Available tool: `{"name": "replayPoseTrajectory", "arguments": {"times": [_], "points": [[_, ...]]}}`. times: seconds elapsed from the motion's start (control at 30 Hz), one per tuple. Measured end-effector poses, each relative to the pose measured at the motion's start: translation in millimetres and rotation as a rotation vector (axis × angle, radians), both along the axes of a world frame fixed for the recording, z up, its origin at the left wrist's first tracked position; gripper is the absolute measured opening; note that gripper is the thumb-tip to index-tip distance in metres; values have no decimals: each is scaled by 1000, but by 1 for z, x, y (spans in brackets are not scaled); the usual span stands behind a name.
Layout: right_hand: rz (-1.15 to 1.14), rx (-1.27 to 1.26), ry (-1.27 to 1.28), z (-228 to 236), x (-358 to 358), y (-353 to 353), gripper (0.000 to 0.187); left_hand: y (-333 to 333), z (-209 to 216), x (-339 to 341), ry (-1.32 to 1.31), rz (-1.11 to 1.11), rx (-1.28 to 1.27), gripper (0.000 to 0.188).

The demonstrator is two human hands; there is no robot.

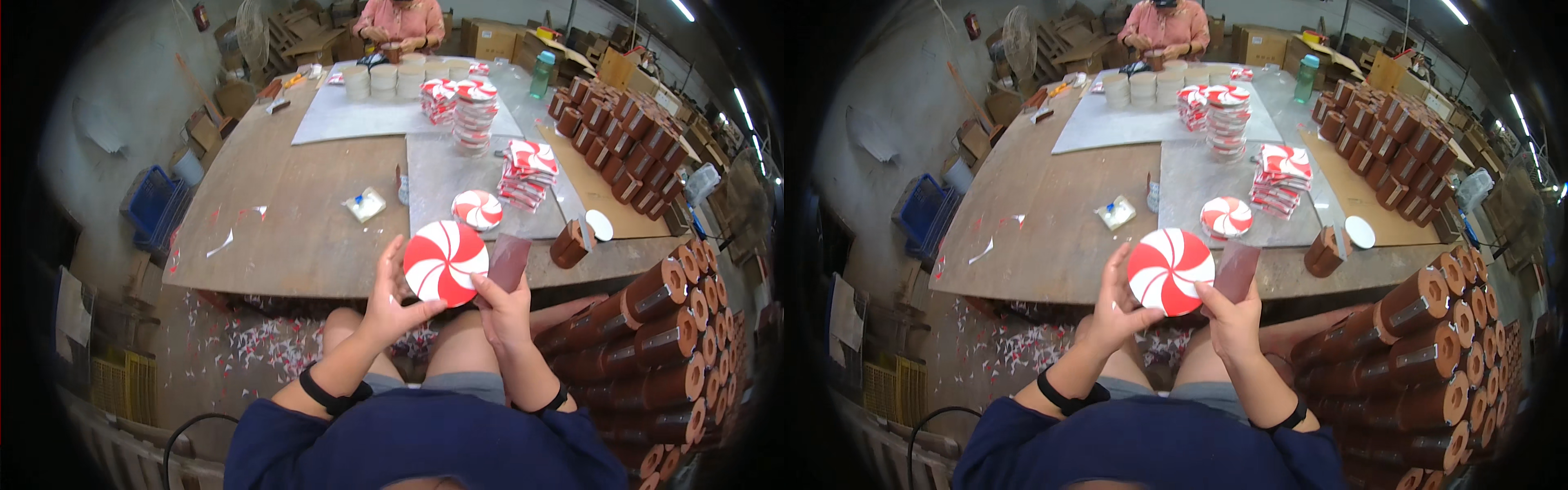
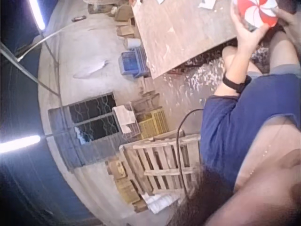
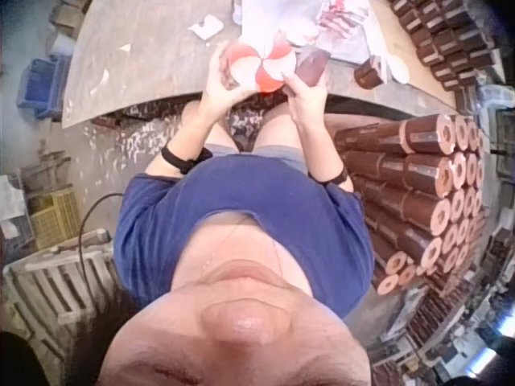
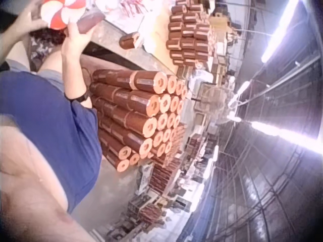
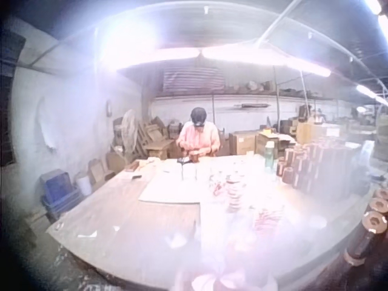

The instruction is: The recorder uses sandpaper to finish the edges of red and white circular decorative components in a workshop setting.

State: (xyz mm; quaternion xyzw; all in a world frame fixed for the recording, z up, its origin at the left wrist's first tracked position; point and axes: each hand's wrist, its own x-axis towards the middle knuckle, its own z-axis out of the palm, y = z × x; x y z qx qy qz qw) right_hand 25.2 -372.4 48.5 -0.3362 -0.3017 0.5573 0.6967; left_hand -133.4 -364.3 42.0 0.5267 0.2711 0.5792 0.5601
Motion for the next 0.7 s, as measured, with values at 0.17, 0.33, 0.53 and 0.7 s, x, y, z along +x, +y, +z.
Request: {"name": "replayPoseTrajectory", "arguments": {"times": [0.17,0.33,0.53,0.7], "points": [[138,28,-264,2,-25,-18,38,-15,6,-7,-465,-85,-492,35],[87,108,-519,4,-6,-18,29,-18,23,-35,-617,-133,-654,37],[-167,512,-1146,32,-5,-29,23,-22,15,-34,-713,-219,-688,39],[-137,738,-1377,22,-20,-37,49,-22,8,-34,-733,-290,-661,37]]}}
